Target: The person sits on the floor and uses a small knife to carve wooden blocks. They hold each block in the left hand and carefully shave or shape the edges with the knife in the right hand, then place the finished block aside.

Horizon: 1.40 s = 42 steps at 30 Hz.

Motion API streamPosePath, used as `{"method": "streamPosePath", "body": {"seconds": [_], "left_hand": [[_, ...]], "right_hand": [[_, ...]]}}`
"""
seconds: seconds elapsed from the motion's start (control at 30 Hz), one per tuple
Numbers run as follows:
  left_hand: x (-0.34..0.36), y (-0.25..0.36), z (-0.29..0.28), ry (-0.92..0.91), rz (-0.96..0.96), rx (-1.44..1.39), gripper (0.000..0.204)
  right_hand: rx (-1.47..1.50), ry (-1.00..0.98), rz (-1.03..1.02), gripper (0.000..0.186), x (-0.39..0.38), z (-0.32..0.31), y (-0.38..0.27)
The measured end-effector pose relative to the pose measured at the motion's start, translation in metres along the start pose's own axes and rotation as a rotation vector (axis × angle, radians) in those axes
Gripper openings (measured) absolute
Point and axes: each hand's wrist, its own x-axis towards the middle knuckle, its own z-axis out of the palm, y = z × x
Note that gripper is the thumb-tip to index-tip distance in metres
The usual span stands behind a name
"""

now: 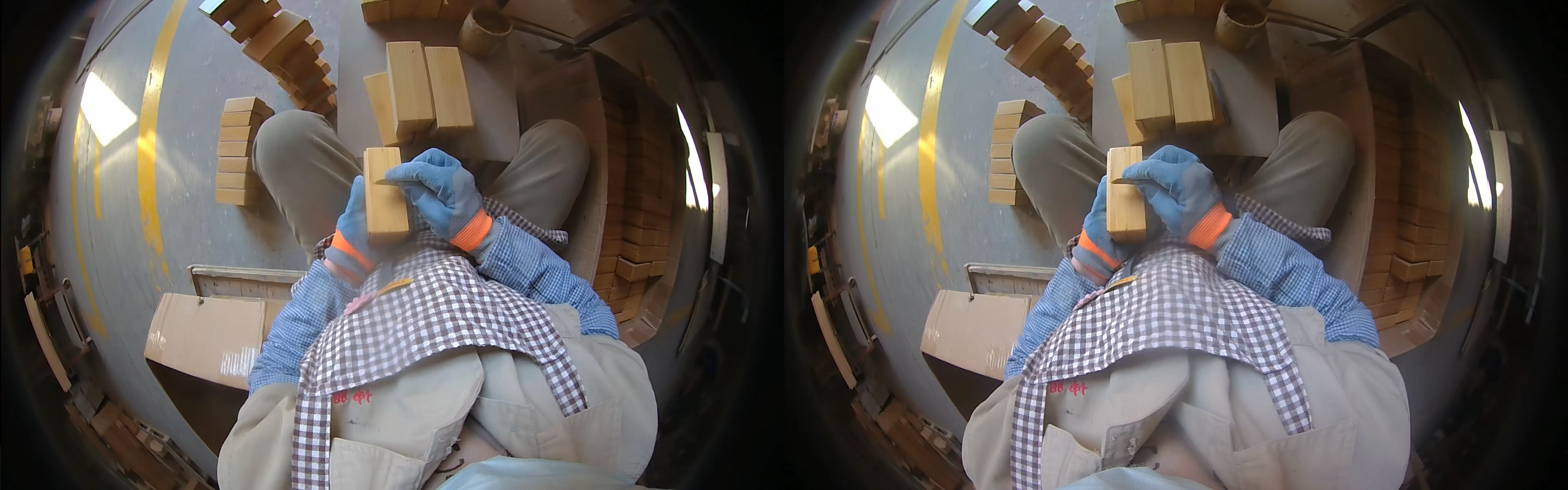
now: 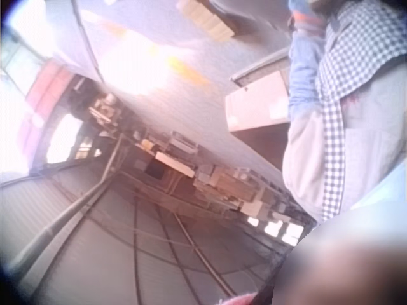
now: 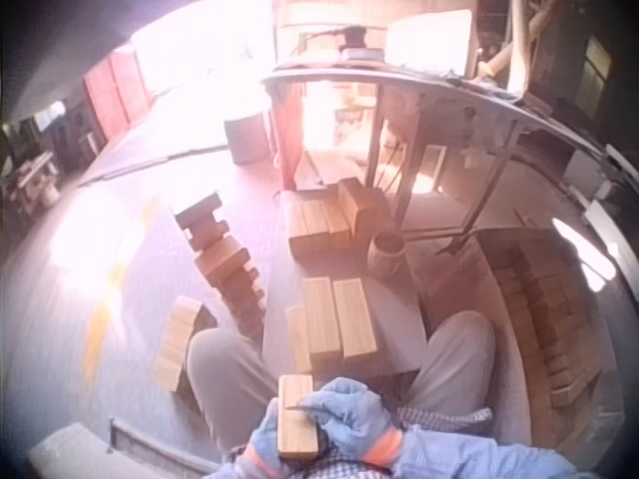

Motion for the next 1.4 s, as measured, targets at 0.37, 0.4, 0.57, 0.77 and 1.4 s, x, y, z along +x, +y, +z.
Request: {"method": "streamPosePath", "body": {"seconds": [0.37,0.4,0.57,0.77,1.4], "left_hand": [[-0.005,-0.003,0.007,0.019,0.029,0.029,0.044],[-0.004,-0.003,0.008,0.015,0.025,0.032,0.045],[-0.001,-0.003,0.007,0.109,0.032,0.099,0.052],[-0.004,-0.007,0.01,0.106,0.038,0.146,0.064],[-0.005,-0.003,0.015,-0.007,-0.037,0.033,0.067]], "right_hand": [[-0.283,0.102,-0.029,0.025,0.019,0.007,0.015],[-0.303,0.096,-0.05,0.027,0.018,0.006,0.015],[-0.312,0.067,-0.102,0.028,0.013,0.003,0.016],[-0.277,0.051,-0.16,0.025,0.003,0.003,0.014],[-0.103,-0.08,-0.325,0.032,-0.025,-0.001,-0.007]]}}
